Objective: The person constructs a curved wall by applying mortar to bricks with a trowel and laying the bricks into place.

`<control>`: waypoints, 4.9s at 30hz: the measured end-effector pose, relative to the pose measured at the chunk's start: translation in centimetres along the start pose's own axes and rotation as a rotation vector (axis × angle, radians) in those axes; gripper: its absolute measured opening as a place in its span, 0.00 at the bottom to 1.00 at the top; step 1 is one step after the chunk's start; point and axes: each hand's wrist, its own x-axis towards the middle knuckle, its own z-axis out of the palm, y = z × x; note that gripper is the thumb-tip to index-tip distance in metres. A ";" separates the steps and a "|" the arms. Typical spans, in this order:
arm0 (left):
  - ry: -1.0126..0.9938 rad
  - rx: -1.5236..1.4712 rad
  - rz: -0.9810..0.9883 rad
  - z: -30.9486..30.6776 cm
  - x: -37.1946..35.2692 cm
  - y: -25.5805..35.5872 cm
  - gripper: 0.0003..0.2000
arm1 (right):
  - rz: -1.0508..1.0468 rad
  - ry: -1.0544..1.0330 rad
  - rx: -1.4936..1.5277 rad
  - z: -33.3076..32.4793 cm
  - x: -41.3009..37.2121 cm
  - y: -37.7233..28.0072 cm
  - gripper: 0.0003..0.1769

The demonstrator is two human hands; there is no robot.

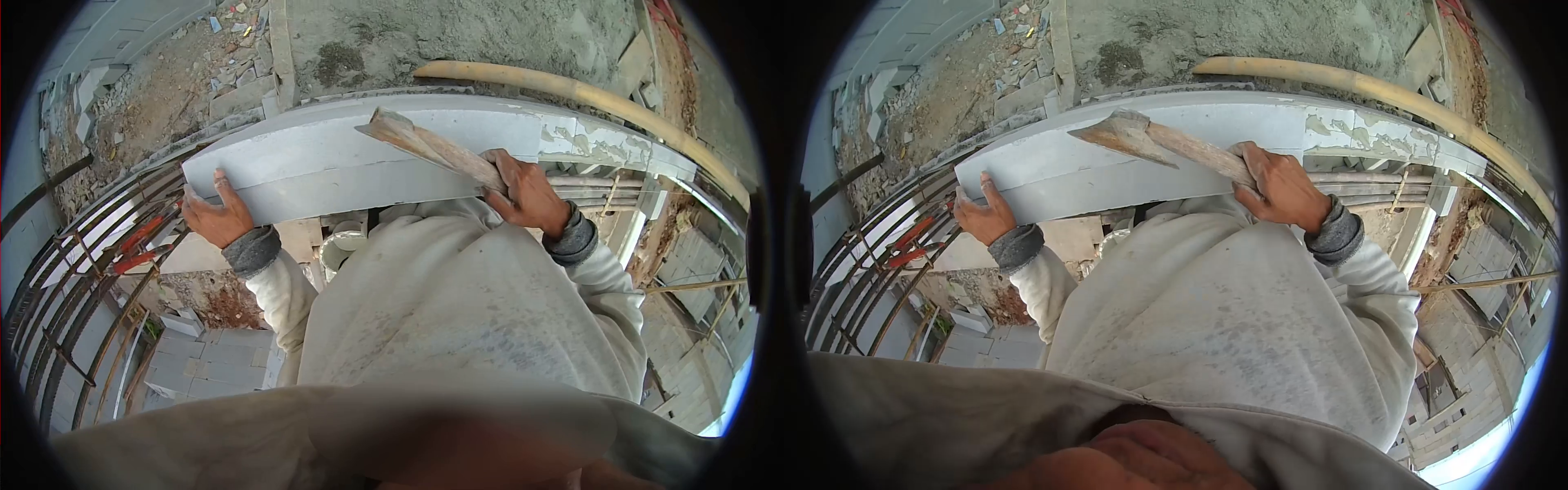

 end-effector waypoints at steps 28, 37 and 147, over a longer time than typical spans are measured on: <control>-0.031 0.353 -0.311 3.7 3.3 -2.2 0.27 | 0.200 0.419 0.387 -5.9 -12.5 13.0 0.22; -0.005 0.562 -0.306 4.5 3.7 -1.7 0.29 | 0.040 0.318 0.149 1.4 -12.1 8.7 0.22; -0.053 -1.267 -0.784 1.4 -17.7 13.6 0.43 | 0.366 0.679 1.762 14.6 -21.7 16.7 0.20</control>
